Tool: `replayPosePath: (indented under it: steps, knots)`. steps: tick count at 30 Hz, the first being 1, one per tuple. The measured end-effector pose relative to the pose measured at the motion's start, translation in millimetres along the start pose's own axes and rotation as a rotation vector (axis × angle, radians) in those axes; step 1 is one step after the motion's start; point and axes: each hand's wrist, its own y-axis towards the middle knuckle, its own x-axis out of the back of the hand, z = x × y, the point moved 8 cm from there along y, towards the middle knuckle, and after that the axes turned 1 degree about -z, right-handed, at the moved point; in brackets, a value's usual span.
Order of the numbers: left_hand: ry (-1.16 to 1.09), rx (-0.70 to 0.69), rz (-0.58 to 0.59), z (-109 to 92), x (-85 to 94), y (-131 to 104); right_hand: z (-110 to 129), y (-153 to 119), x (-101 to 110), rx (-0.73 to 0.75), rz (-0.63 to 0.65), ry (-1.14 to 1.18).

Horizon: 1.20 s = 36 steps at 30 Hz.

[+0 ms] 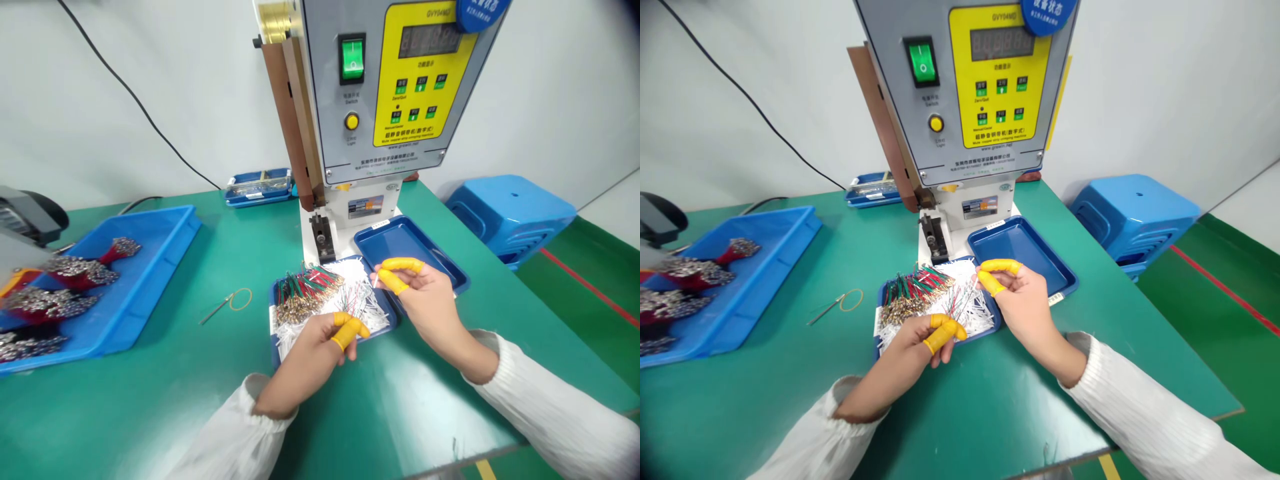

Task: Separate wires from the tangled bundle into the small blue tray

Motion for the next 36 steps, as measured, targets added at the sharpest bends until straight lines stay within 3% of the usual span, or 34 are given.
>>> replayPosePath:
  steps: [36]
  knots:
    - [-0.021,-0.009,-0.083,0.1,6.5,1.7,3.1,-1.1,0.8,0.018,-0.004,-0.022]
